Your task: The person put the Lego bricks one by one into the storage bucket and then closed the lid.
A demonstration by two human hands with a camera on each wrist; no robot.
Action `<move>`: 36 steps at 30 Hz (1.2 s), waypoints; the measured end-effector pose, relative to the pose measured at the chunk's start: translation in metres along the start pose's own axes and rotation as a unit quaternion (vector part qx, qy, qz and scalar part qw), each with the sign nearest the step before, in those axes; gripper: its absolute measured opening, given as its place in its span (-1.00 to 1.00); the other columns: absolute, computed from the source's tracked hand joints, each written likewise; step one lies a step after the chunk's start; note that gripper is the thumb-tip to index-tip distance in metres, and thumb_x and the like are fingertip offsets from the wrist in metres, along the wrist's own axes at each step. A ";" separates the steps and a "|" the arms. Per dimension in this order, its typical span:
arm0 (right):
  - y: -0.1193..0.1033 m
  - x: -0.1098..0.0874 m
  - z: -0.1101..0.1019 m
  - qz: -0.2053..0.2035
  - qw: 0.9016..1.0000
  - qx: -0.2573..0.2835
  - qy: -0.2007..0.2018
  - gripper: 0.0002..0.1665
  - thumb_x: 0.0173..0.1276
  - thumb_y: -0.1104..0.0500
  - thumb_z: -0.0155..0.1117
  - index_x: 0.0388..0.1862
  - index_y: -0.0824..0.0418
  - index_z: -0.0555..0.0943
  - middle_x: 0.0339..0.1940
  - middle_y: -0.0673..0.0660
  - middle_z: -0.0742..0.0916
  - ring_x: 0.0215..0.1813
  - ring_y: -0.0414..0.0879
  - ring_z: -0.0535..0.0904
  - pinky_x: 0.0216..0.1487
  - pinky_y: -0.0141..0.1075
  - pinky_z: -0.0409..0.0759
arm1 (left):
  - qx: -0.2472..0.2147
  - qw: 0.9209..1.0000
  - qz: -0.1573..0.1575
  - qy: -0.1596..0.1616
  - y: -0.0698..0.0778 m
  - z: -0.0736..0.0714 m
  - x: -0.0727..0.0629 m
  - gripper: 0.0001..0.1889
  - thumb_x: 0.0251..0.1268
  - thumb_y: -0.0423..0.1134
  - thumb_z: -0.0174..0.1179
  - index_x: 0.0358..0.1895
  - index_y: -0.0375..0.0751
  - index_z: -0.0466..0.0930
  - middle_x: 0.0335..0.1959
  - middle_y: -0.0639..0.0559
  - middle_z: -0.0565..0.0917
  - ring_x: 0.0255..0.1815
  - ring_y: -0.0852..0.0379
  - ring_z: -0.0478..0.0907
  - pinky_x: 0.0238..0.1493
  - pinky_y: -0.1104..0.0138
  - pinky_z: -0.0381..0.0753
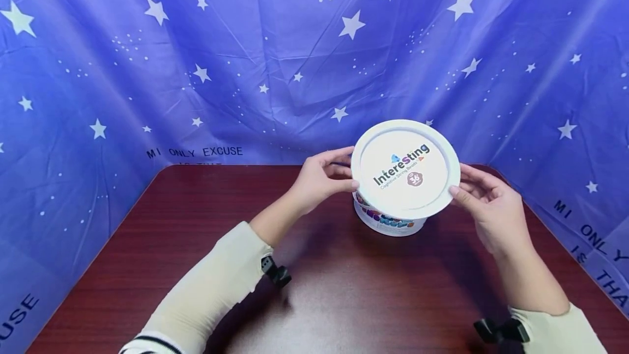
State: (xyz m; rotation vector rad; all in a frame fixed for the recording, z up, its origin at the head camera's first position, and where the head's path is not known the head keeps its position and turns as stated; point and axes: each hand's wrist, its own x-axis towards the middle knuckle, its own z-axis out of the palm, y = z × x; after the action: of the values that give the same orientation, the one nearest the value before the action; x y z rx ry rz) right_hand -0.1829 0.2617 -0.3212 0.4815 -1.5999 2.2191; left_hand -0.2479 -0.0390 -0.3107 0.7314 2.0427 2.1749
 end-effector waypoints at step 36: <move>0.017 0.065 -0.044 0.167 0.926 -0.332 -0.062 -0.24 0.37 0.18 0.31 0.36 0.59 0.26 -0.28 -0.39 0.63 -0.15 -0.47 0.52 -0.13 -0.63 0.48 | 0.085 0.988 -0.125 0.015 -0.034 0.007 0.064 -0.38 -0.06 -0.45 0.51 0.20 -0.32 0.57 0.01 -0.18 0.69 0.07 0.09 0.62 0.00 0.38 0.62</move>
State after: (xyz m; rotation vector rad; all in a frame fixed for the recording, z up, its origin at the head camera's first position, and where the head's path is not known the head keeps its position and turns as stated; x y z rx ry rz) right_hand -0.2502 0.3050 -0.3178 0.1582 -2.5004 1.6959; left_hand -0.3108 -0.0051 -0.3243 0.4292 2.2180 1.9055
